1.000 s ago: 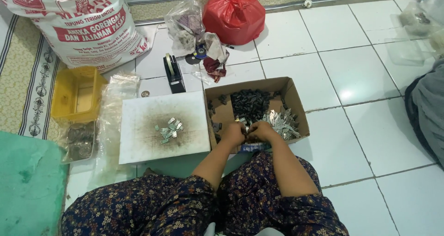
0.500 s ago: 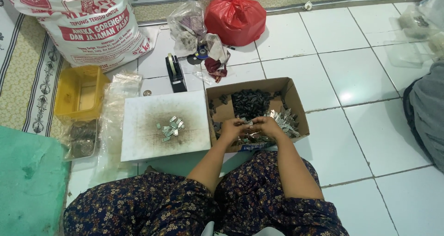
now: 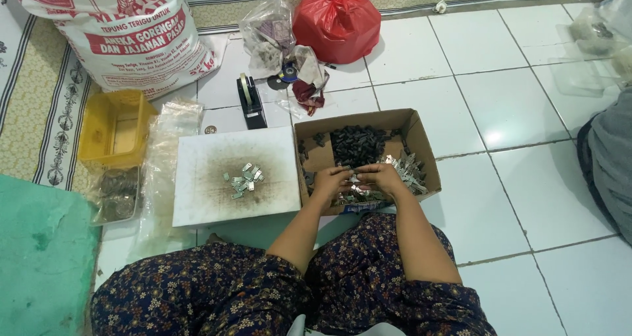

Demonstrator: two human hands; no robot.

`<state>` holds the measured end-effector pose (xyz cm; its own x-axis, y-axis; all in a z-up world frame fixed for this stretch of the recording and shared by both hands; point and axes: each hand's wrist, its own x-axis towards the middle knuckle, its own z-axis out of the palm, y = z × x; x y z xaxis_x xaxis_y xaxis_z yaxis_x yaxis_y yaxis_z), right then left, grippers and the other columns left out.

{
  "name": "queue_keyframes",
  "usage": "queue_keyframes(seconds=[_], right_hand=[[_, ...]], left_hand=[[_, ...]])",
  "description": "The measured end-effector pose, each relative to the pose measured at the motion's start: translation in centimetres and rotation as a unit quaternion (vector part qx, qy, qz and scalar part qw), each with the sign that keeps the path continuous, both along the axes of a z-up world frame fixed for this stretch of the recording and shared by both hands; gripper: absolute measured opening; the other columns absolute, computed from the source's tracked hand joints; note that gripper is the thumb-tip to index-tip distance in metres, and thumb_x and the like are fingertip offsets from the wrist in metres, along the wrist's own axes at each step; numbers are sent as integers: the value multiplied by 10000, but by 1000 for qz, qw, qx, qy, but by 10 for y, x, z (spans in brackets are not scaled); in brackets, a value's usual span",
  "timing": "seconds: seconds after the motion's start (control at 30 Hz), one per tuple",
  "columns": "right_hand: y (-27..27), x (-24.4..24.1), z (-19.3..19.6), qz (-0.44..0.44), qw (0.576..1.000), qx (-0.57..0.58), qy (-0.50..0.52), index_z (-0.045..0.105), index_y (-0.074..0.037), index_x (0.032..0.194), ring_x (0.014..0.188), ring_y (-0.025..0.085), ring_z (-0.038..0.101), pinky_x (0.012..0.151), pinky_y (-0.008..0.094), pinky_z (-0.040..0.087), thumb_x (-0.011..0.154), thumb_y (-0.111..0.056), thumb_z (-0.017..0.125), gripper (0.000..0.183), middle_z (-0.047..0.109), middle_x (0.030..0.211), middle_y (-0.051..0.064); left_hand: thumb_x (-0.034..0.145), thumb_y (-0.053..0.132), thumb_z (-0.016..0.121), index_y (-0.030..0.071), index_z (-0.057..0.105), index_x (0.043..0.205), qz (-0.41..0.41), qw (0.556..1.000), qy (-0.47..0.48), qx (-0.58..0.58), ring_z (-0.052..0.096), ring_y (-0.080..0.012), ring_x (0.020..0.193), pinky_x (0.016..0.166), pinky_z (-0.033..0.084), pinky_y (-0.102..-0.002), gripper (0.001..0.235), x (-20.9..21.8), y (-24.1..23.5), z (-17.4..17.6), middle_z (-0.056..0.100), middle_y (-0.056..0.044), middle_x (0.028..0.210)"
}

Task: The person sits on the floor and places small round metal parts into a clear plastic bag, then seals the bag. Afterward, the person picks up small rectangular metal pieces from a cardboard box and places them onto a white board.

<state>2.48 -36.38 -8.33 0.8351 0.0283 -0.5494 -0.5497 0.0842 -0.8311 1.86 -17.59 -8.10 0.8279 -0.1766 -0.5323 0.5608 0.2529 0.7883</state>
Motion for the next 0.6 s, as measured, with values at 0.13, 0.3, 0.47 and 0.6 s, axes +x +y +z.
queue_keyframes(seconds=[0.13, 0.3, 0.47, 0.6], right_hand=[[0, -1, -1, -1, 1000, -2, -2, 726, 33, 1176, 832, 320, 770, 749, 418, 672, 786, 29, 827, 402, 754, 998, 218], [1, -4, 2, -39, 999, 0, -17, 718, 74, 1148, 828, 329, 765, 756, 398, 667, 743, 51, 857, 429, 741, 944, 246], [3, -3, 0, -41, 998, -19, -33, 739, 65, 1107, 817, 307, 766, 739, 380, 670, 741, 19, 884, 397, 746, 920, 231], [26, -5, 27, -45, 998, -24, -45, 740, 51, 1119, 810, 261, 765, 743, 350, 666, 755, -30, 892, 402, 749, 923, 188]], left_hand=[[821, 106, 878, -117, 644, 1251, -6, 1000, -26, 17, 735, -348, 960, 799, 659, -399, 538, 0, 1, -7, 657, -309, 1162], [870, 76, 828, -129, 663, 1197, 6, 999, -28, 40, 730, -350, 987, 782, 669, -401, 419, -1, 0, -12, 667, -313, 1136], [905, 102, 805, -131, 665, 1203, -7, 999, -29, 36, 725, -384, 1008, 792, 672, -428, 403, 1, -1, -25, 668, -328, 1145], [926, 119, 771, -85, 711, 1164, -23, 994, -64, 86, 744, -368, 963, 783, 660, -423, 320, -7, 23, 36, 705, -300, 1091]])
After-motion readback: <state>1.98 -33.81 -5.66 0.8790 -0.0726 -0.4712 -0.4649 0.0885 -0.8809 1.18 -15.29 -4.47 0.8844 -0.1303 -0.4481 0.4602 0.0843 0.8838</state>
